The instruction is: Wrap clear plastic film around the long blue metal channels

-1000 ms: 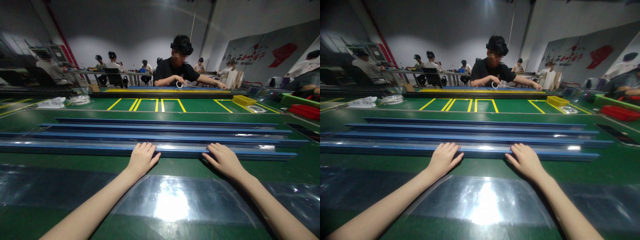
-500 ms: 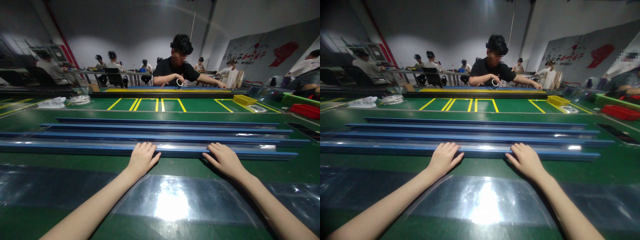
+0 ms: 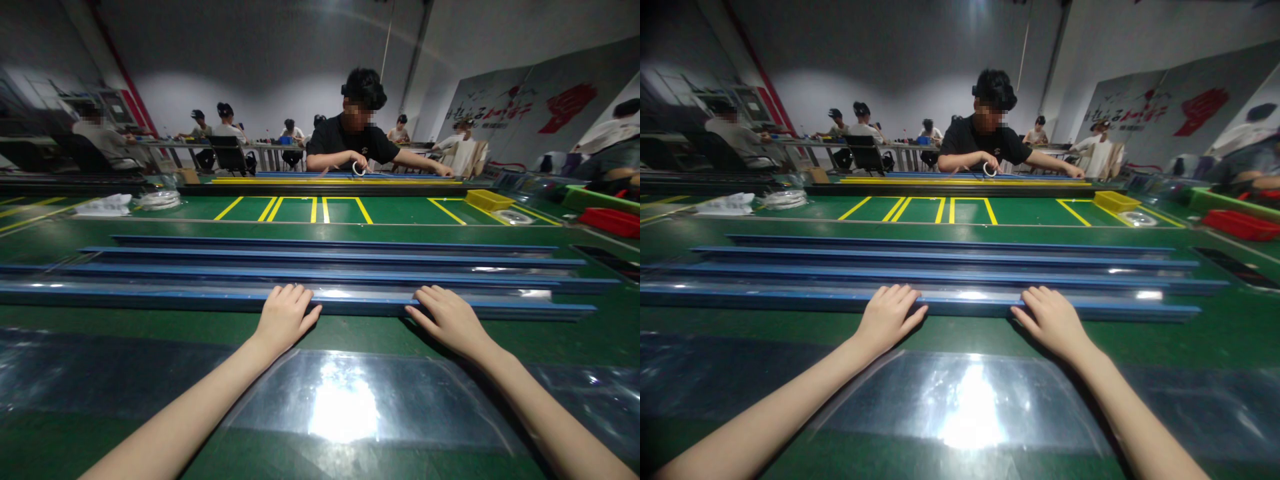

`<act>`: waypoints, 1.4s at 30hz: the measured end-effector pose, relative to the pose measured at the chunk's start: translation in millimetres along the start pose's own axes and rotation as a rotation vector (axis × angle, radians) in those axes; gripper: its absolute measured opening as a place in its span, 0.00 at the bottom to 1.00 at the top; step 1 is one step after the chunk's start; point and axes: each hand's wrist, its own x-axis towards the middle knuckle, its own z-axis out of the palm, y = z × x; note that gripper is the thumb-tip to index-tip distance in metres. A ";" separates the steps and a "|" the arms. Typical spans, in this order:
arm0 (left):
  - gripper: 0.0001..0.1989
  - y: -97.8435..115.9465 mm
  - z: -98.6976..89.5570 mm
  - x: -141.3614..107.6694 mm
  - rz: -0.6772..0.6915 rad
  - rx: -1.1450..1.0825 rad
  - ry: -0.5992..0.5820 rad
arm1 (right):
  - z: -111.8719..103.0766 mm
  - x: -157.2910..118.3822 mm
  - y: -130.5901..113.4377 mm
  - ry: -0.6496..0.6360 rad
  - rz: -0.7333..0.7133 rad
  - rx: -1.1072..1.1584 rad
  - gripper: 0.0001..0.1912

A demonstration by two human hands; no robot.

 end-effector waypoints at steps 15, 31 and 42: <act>0.13 -0.6 -0.5 -0.7 -0.001 -0.003 -0.005 | -0.4 -0.6 -0.1 -0.008 0.000 0.006 0.17; 0.13 -0.7 -1.4 -0.2 0.003 0.004 0.004 | -0.3 -0.5 0.4 0.006 -0.005 0.020 0.16; 0.13 -0.2 -1.6 0.1 0.003 -0.002 -0.005 | -0.3 -0.7 0.4 -0.003 -0.003 0.012 0.16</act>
